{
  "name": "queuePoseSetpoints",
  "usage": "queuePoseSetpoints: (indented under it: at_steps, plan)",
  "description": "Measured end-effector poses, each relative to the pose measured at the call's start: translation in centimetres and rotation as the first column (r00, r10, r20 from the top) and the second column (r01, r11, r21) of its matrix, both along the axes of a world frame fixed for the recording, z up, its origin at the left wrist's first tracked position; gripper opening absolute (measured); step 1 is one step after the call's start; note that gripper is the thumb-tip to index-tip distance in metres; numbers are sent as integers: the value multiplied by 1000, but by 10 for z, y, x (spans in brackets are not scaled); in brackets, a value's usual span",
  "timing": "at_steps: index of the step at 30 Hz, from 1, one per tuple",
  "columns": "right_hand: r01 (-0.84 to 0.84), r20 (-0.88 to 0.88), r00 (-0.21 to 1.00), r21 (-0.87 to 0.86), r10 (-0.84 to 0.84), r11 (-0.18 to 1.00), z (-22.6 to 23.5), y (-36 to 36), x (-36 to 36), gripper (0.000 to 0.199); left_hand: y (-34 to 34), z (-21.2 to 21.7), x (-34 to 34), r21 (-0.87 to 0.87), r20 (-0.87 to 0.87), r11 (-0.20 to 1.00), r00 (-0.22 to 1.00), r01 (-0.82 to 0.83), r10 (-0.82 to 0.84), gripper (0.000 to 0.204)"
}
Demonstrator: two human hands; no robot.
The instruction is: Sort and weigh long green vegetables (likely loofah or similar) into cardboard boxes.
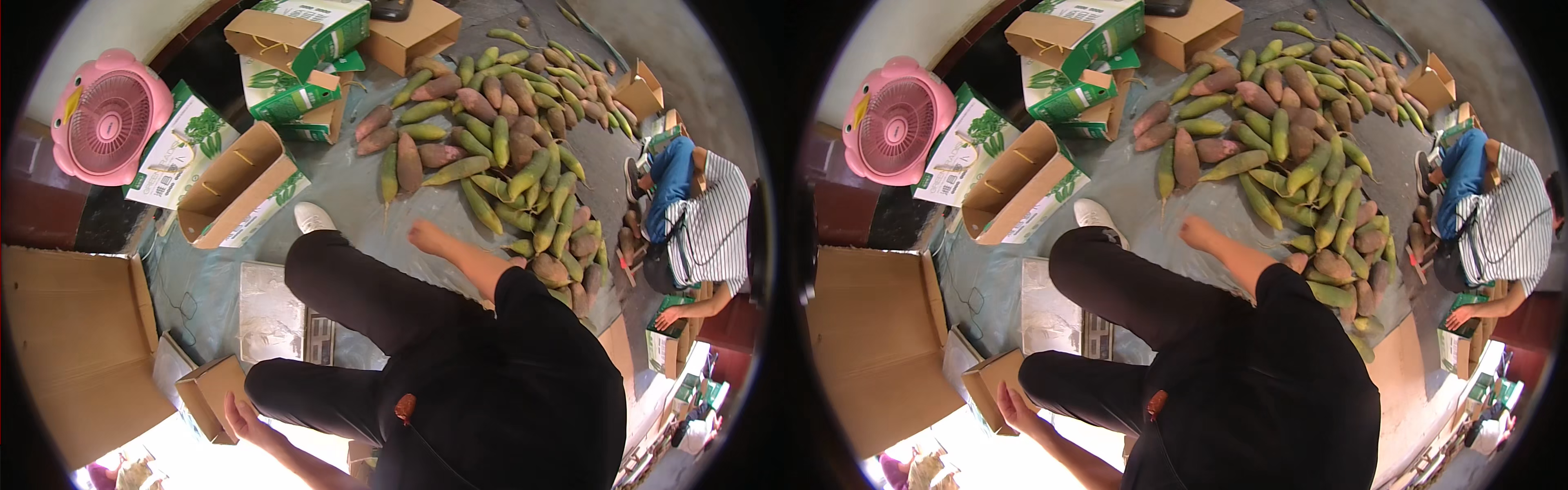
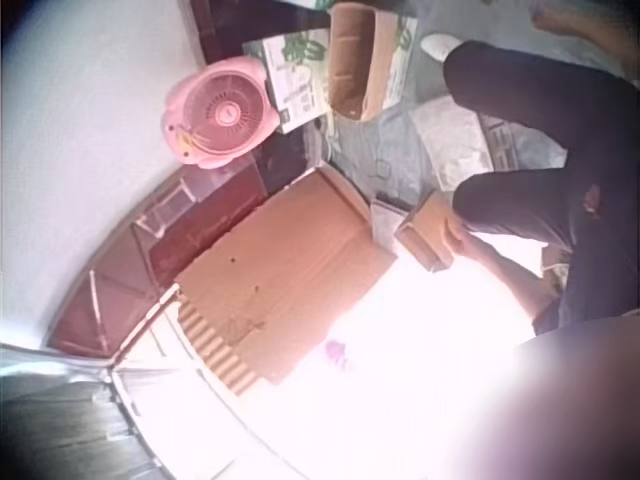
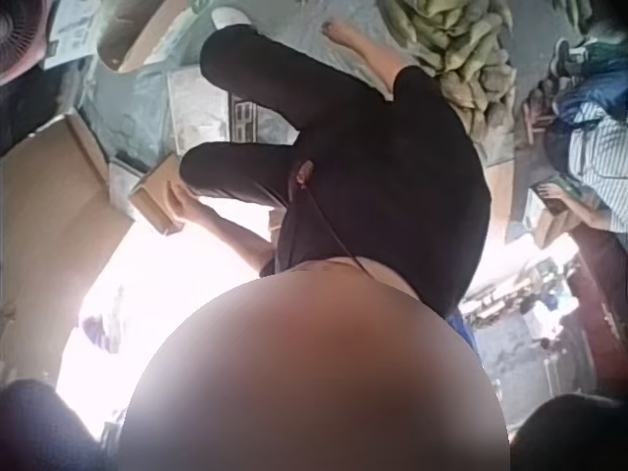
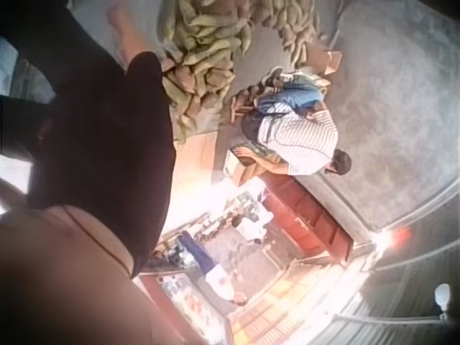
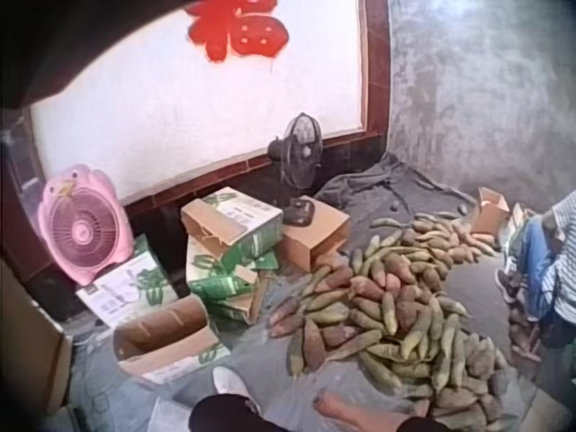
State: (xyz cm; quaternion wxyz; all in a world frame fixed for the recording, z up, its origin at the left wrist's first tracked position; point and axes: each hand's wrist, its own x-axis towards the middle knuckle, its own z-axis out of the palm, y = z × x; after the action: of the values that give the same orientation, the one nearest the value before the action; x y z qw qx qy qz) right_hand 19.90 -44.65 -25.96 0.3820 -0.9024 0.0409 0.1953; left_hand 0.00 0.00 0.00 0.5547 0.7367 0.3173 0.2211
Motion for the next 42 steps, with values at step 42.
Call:
queuePoseSetpoints:
  at_steps: [42]
  plan:
    - [-486,340,592,-573,731,660,115,247,273,32,-48,-36,85,255,-755,631,558,733,-344,34]
